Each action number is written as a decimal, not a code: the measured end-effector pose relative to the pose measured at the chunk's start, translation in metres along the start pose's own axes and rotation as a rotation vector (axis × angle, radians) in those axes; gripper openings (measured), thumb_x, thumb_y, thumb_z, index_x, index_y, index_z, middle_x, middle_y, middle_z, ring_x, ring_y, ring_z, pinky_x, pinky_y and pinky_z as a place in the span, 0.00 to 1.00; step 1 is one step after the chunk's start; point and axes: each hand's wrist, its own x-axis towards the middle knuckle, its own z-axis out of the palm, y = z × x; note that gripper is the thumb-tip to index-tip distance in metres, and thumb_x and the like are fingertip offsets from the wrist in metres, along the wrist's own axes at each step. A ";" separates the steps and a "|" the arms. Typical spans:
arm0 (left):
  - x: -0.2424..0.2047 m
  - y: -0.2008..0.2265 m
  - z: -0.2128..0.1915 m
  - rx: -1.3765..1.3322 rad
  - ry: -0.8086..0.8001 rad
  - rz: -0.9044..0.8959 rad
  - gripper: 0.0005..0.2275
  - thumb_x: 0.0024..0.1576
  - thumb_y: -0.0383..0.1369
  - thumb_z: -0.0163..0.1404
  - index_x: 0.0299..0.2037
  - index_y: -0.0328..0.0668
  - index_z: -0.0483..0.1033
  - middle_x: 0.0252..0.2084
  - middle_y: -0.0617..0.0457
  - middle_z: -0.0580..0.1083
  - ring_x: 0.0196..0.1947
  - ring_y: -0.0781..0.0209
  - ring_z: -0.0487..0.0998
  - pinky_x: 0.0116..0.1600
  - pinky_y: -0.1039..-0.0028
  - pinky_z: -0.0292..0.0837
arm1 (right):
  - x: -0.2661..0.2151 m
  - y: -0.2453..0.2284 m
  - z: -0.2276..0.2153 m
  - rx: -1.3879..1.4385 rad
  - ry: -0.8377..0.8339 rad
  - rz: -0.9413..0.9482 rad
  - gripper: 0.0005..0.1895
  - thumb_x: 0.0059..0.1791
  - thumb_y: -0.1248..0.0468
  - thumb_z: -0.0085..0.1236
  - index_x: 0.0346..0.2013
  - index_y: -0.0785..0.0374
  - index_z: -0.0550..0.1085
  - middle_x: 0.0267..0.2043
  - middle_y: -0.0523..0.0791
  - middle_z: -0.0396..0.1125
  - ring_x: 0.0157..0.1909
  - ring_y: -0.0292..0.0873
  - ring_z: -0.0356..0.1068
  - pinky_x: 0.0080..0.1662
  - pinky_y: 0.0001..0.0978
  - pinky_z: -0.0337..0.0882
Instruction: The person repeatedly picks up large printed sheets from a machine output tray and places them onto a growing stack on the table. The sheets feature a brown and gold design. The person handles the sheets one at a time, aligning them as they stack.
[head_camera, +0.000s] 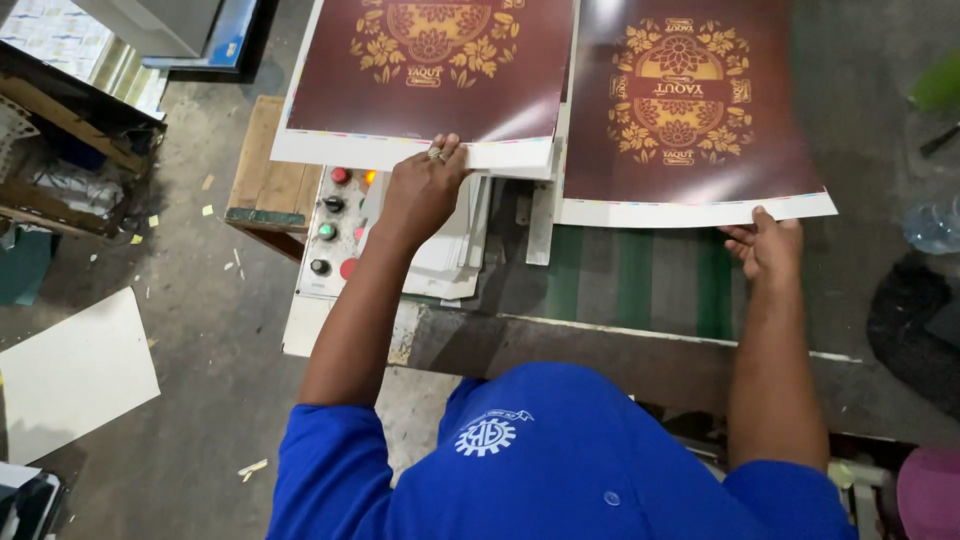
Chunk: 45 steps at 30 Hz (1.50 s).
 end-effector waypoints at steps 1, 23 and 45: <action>0.002 -0.001 -0.001 -0.035 -0.010 -0.058 0.11 0.63 0.33 0.50 0.50 0.33 0.74 0.47 0.38 0.79 0.45 0.45 0.82 0.46 0.60 0.77 | 0.009 0.003 -0.002 -0.009 0.005 0.065 0.16 0.62 0.61 0.45 0.61 0.67 0.65 0.45 0.50 0.73 0.39 0.44 0.77 0.32 0.32 0.73; 0.039 0.151 -0.011 -0.398 -0.124 -0.017 0.17 0.68 0.41 0.46 0.62 0.44 0.69 0.54 0.62 0.76 0.61 0.58 0.78 0.79 0.45 0.61 | -0.107 0.036 -0.025 -0.471 -0.390 -1.054 0.23 0.61 0.60 0.44 0.65 0.73 0.59 0.52 0.61 0.68 0.46 0.50 0.74 0.37 0.37 0.78; 0.006 0.032 0.021 -0.116 -0.037 0.009 0.17 0.61 0.23 0.48 0.61 0.33 0.72 0.62 0.38 0.73 0.63 0.44 0.75 0.65 0.56 0.74 | -0.160 0.099 -0.118 0.031 0.201 -0.059 0.23 0.59 0.71 0.52 0.68 0.63 0.62 0.54 0.47 0.68 0.45 0.45 0.72 0.33 0.34 0.77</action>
